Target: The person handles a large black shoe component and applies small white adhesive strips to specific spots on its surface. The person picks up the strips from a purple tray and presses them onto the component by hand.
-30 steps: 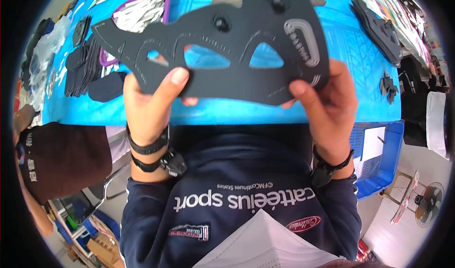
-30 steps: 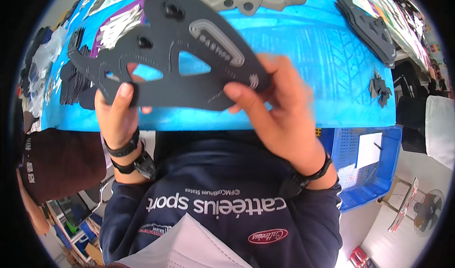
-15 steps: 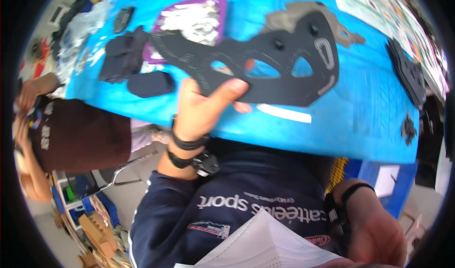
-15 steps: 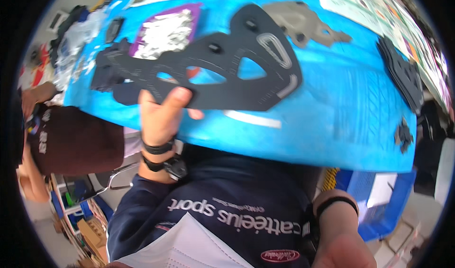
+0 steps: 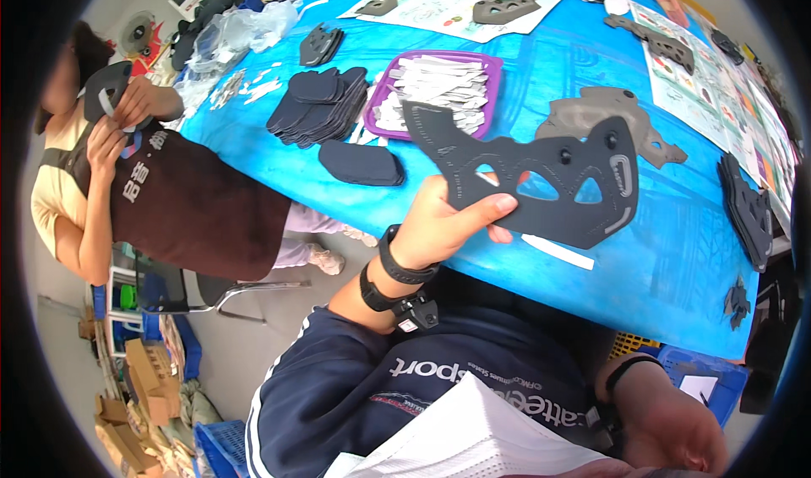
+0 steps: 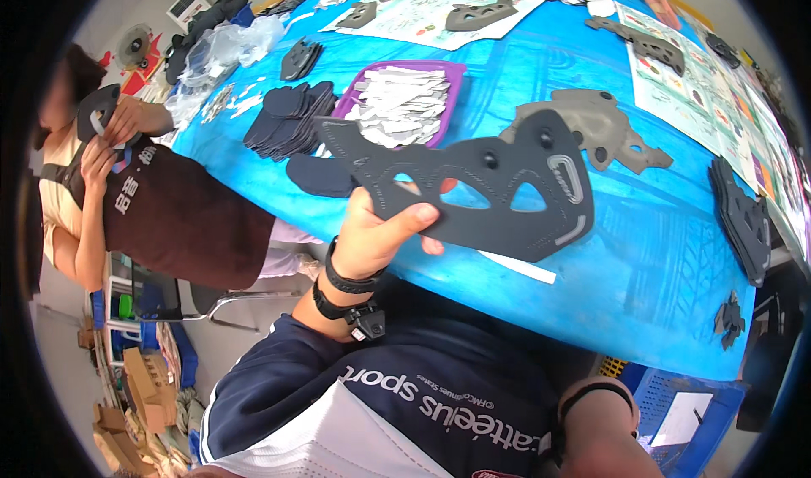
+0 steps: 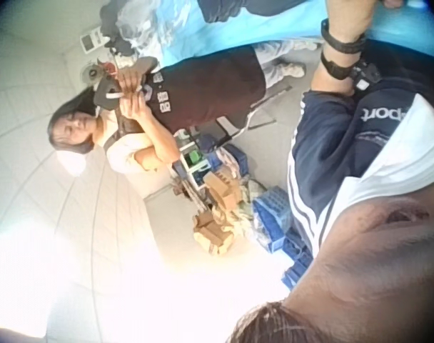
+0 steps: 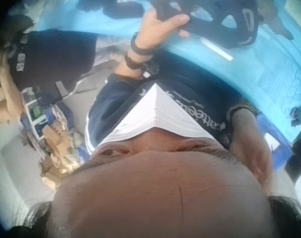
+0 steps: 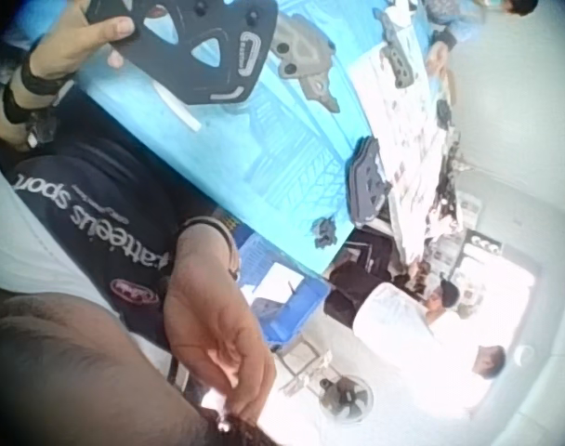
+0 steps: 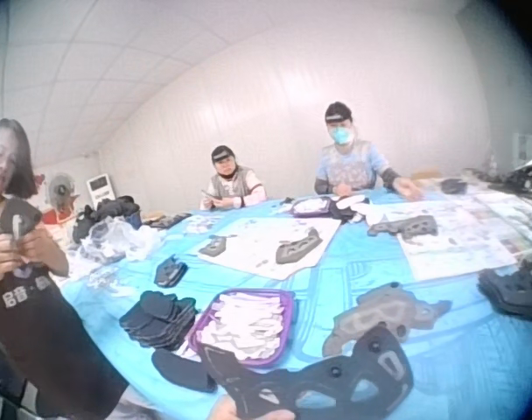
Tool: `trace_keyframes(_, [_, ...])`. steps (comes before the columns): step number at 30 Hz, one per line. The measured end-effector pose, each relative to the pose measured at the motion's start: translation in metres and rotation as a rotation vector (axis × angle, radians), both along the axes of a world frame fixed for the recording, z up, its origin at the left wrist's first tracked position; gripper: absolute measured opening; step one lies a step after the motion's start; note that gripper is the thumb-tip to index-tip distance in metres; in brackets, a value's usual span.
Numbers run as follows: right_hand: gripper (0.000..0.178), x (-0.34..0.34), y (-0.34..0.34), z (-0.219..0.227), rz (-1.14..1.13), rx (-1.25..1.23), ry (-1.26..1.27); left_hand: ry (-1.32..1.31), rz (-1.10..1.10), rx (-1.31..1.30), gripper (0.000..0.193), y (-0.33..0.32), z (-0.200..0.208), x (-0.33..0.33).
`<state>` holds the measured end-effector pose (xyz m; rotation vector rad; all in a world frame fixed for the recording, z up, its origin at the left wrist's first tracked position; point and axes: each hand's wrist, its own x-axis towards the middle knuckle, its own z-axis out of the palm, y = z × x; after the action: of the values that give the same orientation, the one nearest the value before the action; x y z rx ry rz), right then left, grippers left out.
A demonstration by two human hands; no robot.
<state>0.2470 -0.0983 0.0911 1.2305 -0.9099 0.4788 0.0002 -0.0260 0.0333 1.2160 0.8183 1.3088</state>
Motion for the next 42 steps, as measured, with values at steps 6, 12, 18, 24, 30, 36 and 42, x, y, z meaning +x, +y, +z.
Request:
trace_keyframes(6, [0.039, -0.015, -0.002, -0.017, -0.385, -0.183, -0.255, -0.021, 0.056, 0.147, 0.008, 0.001, -0.002, 0.003])
trace_keyframes(12, [0.036, -0.015, 0.001, -0.031, -0.171, 0.153, -0.213, 0.011, 0.032, 0.169, 0.01, 0.002, -0.006, 0.003])
trace_keyframes(18, [0.035, -0.012, 0.003, -0.032, -0.236, 0.126, -0.221, 0.02, 0.041, 0.109, 0.011, 0.001, -0.009, 0.004])
trace_keyframes(24, [0.034, -0.004, -0.003, -0.039, -0.798, -0.36, -0.149, 0.04, 0.016, 0.142, 0.01, 0.001, -0.013, 0.004])
trace_keyframes(30, [0.062, -0.002, 0.027, -0.057, -1.058, -1.353, -0.396, -0.077, -0.047, 0.051, 0.008, -0.002, -0.013, -0.002])
trace_keyframes(36, [0.036, 0.017, 0.05, -0.079, -0.618, -1.523, -1.046, -0.106, -0.194, 0.028, 0.015, -0.001, -0.017, 0.011])
trace_keyframes(42, [0.017, 0.026, 0.053, -0.08, -0.793, -1.736, -1.11, 0.297, -0.05, 0.081, 0.019, 0.008, -0.019, 0.015])
